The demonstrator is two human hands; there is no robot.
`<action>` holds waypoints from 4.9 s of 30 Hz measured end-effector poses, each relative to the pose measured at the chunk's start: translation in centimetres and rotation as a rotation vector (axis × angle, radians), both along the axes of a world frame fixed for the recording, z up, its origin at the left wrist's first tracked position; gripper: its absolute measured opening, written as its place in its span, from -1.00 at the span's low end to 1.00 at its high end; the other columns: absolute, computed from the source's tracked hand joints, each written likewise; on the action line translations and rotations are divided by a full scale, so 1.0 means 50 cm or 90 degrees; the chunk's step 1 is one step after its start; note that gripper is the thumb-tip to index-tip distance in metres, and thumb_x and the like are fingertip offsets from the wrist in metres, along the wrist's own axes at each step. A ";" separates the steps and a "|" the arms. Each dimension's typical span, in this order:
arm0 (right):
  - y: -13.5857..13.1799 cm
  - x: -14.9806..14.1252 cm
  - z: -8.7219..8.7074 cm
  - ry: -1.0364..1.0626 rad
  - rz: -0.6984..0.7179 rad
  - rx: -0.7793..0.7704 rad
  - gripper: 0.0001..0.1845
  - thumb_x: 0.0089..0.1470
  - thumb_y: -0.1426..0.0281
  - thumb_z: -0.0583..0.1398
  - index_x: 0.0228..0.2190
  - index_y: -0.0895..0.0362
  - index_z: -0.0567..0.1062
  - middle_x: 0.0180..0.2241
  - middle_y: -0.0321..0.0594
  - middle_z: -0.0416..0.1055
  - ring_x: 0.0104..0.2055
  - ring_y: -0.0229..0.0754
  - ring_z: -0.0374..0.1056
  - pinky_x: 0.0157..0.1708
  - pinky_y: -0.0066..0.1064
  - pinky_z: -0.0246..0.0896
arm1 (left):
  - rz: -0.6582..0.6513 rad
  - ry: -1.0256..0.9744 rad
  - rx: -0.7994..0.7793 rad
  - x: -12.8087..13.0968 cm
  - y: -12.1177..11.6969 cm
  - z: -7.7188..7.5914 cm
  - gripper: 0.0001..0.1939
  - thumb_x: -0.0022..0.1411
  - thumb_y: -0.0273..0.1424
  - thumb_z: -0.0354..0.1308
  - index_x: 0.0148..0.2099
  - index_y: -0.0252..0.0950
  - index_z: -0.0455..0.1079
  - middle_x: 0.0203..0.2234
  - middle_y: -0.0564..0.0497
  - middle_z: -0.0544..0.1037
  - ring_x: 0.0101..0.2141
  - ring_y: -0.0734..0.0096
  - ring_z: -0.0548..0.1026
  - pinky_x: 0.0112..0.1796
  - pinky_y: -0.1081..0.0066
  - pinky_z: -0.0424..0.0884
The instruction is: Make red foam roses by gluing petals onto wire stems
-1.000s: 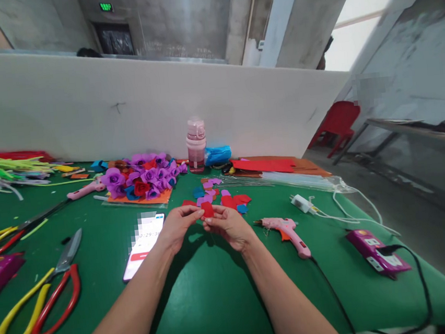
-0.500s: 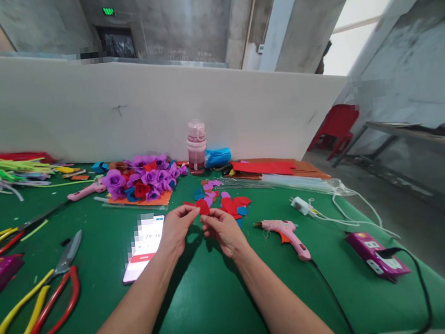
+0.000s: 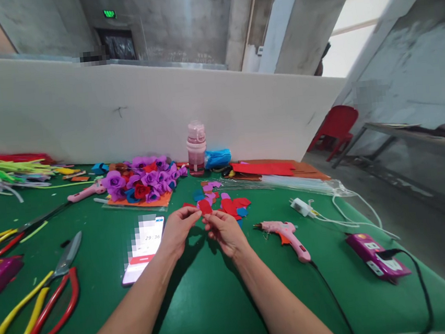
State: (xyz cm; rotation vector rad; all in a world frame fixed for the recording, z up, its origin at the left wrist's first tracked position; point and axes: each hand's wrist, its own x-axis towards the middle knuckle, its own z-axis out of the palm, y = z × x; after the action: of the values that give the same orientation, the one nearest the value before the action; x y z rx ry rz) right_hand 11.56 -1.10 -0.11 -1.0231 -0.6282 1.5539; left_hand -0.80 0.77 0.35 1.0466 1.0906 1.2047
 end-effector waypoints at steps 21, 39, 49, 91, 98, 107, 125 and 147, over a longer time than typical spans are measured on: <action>-0.001 0.003 0.010 0.053 -0.005 -0.024 -0.70 -0.41 0.35 0.40 -0.58 0.20 0.45 -0.60 -0.36 0.42 -0.67 -0.47 0.22 -0.77 -0.69 0.06 | -0.030 -0.047 -0.001 0.007 -0.005 0.005 -0.77 -0.19 -0.32 0.38 -0.43 -0.31 0.51 -0.49 0.02 0.54 -0.45 0.48 0.43 -0.39 0.48 0.27; -0.004 0.002 0.005 0.139 0.046 -0.031 -0.67 -0.38 0.40 0.43 -0.54 0.19 0.42 -0.60 -0.36 0.45 -0.64 -0.45 0.30 -0.72 -0.71 0.16 | -0.023 -0.116 -0.027 0.008 -0.005 0.008 -0.75 -0.24 -0.33 0.41 -0.47 -0.34 0.49 -0.56 0.05 0.50 -0.51 0.54 0.39 -0.42 0.49 0.27; -0.014 -0.004 0.006 0.099 0.048 0.059 -0.58 -0.39 0.34 0.44 -0.43 0.17 0.45 -0.50 -0.30 0.48 -0.54 -0.35 0.39 -0.57 -0.56 0.37 | -0.016 -0.159 -0.050 0.001 0.000 0.009 -0.72 -0.28 -0.33 0.42 -0.48 -0.35 0.46 -0.57 0.04 0.49 -0.51 0.52 0.40 -0.42 0.48 0.31; -0.013 -0.009 0.011 -0.020 -0.004 0.083 -0.70 -0.34 0.34 0.36 -0.51 0.15 0.40 -0.60 -0.34 0.44 -0.66 -0.42 0.23 -0.78 -0.66 0.01 | 0.003 -0.076 0.001 -0.001 -0.003 0.013 -0.74 -0.27 -0.32 0.42 -0.54 -0.34 0.45 -0.62 0.09 0.45 -0.57 0.57 0.31 -0.46 0.48 0.20; -0.016 -0.016 0.006 -0.122 -0.032 0.123 -0.70 -0.29 0.28 0.35 -0.49 0.16 0.43 -0.60 -0.41 0.34 -0.67 -0.43 0.21 -0.81 -0.65 -0.06 | 0.019 -0.089 -0.003 0.000 -0.002 0.012 -0.73 -0.31 -0.33 0.42 -0.56 -0.35 0.44 -0.63 0.11 0.44 -0.57 0.59 0.29 -0.48 0.49 0.18; -0.011 -0.010 0.004 -0.076 -0.010 0.107 -0.70 -0.29 0.27 0.36 -0.51 0.18 0.46 -0.55 -0.36 0.38 -0.66 -0.47 0.18 -0.82 -0.68 -0.09 | -0.004 -0.100 -0.010 -0.004 -0.001 0.018 -0.72 -0.29 -0.32 0.43 -0.52 -0.35 0.46 -0.59 0.08 0.47 -0.55 0.58 0.32 -0.46 0.50 0.21; -0.010 -0.011 -0.001 -0.056 0.025 0.089 -0.72 -0.27 0.27 0.36 -0.55 0.20 0.45 -0.55 -0.33 0.40 -0.68 -0.49 0.16 -0.82 -0.69 -0.11 | -0.022 -0.142 -0.033 -0.010 0.004 0.020 -0.70 -0.28 -0.33 0.44 -0.45 -0.36 0.48 -0.56 0.06 0.51 -0.53 0.58 0.38 -0.44 0.51 0.26; -0.010 -0.010 0.008 0.018 0.044 0.030 -0.64 -0.41 0.25 0.42 -0.57 0.21 0.46 -0.58 -0.35 0.40 -0.69 -0.49 0.18 -0.82 -0.69 -0.04 | -0.028 -0.072 -0.004 -0.008 0.003 0.013 -0.73 -0.22 -0.28 0.40 -0.49 -0.36 0.50 -0.59 0.04 0.47 -0.54 0.55 0.33 -0.47 0.50 0.23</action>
State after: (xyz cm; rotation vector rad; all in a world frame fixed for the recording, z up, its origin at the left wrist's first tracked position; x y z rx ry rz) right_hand 11.08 -1.61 0.28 -0.9513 -0.6849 1.6032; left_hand -1.22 0.91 1.00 0.9814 0.9778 1.2096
